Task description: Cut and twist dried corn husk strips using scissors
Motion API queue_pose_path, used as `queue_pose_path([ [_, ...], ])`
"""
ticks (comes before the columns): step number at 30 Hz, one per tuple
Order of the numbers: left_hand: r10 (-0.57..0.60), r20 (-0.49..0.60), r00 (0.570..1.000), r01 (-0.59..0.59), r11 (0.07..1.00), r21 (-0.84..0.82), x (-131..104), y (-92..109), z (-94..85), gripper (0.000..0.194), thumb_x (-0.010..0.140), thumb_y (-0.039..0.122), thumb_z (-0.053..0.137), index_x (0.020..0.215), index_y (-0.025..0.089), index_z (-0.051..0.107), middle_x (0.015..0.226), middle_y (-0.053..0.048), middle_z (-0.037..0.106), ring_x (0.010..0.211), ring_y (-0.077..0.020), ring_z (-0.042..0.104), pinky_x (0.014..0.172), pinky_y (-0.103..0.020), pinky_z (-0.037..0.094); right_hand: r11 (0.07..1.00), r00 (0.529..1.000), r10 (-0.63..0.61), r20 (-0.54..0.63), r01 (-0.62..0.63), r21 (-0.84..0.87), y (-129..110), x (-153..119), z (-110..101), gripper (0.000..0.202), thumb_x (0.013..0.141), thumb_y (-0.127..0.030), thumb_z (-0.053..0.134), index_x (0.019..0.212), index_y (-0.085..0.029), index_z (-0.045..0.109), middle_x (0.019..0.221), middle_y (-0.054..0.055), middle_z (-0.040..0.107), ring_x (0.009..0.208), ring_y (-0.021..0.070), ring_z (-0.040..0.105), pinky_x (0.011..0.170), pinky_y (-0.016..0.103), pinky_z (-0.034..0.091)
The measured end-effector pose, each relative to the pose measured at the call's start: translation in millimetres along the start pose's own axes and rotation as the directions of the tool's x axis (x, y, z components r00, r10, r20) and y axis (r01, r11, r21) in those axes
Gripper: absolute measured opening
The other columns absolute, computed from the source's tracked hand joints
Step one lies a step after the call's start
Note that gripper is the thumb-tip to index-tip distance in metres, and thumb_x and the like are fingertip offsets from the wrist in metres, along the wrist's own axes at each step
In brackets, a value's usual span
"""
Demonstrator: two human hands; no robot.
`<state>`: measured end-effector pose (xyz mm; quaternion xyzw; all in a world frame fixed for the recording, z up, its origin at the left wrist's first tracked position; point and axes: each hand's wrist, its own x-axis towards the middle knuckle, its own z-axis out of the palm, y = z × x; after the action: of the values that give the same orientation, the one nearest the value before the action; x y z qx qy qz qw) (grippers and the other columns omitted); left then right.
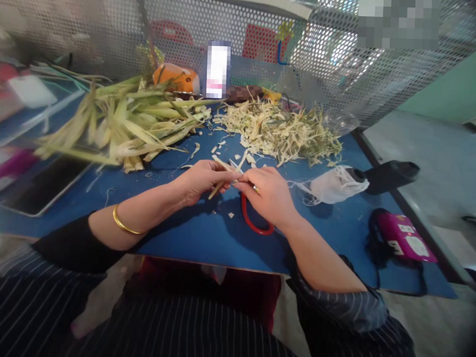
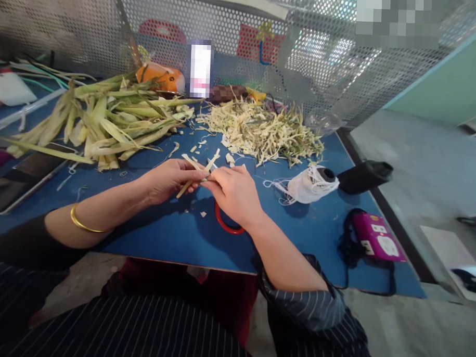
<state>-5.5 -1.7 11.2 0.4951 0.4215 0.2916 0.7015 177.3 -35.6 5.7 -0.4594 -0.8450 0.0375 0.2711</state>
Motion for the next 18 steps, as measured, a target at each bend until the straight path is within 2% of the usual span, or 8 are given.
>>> queue_pose_path([
  [5, 0.022, 0.006, 1.000, -0.022, 0.998, 0.055, 4, -1, 1.1, 0.016, 0.071, 0.027, 0.072, 0.072, 0.012, 0.067, 0.052, 0.002, 0.053, 0.045, -0.0057, 0.044, 0.043, -0.019, 0.034, 0.999, 0.999, -0.001, 0.046, -0.001, 0.041, 1, 0, -7, 0.024, 0.092, -0.031, 0.050, 0.072, -0.019, 0.055, 0.068, -0.001, 0.059, 0.066, 0.0133, 0.050, 0.076, 0.030, 0.034],
  [9, -0.032, 0.046, 0.998, 0.029, 0.998, 0.052, 4, 5, 0.0, 0.018, 0.073, 0.024, 0.071, 0.062, 0.011, 0.063, 0.048, 0.002, 0.048, 0.042, -0.0052, 0.041, 0.041, -0.019, 0.033, 0.996, 0.998, -0.011, 0.069, 0.005, 0.086, 4, 2, -14, 0.024, 0.092, -0.031, 0.052, 0.071, -0.020, 0.055, 0.065, -0.002, 0.058, 0.065, 0.0125, 0.050, 0.080, 0.029, 0.035],
  [14, -0.061, 0.173, 0.983, 0.078, 0.992, -0.097, 2, 9, -6.8, 0.022, 0.072, 0.031, 0.074, 0.072, 0.011, 0.065, 0.056, 0.001, 0.054, 0.048, -0.0070, 0.049, 0.048, -0.020, 0.042, 0.999, 1.000, -0.003, 0.007, 0.002, 0.052, 5, 2, -14, 0.026, 0.092, -0.035, 0.051, 0.071, -0.020, 0.055, 0.067, -0.002, 0.060, 0.071, 0.0139, 0.055, 0.083, 0.030, 0.035],
  [18, -0.073, 0.153, 0.986, 0.085, 0.994, -0.076, -1, 9, -8.8, 0.029, 0.069, 0.036, 0.077, 0.082, 0.014, 0.063, 0.069, -0.003, 0.064, 0.057, -0.0107, 0.059, 0.053, -0.022, 0.047, 1.000, 0.999, 0.010, -0.044, -0.011, -0.024, 4, 2, -10, 0.026, 0.094, -0.034, 0.047, 0.073, -0.020, 0.055, 0.071, 0.000, 0.063, 0.073, 0.0150, 0.057, 0.086, 0.032, 0.035],
])
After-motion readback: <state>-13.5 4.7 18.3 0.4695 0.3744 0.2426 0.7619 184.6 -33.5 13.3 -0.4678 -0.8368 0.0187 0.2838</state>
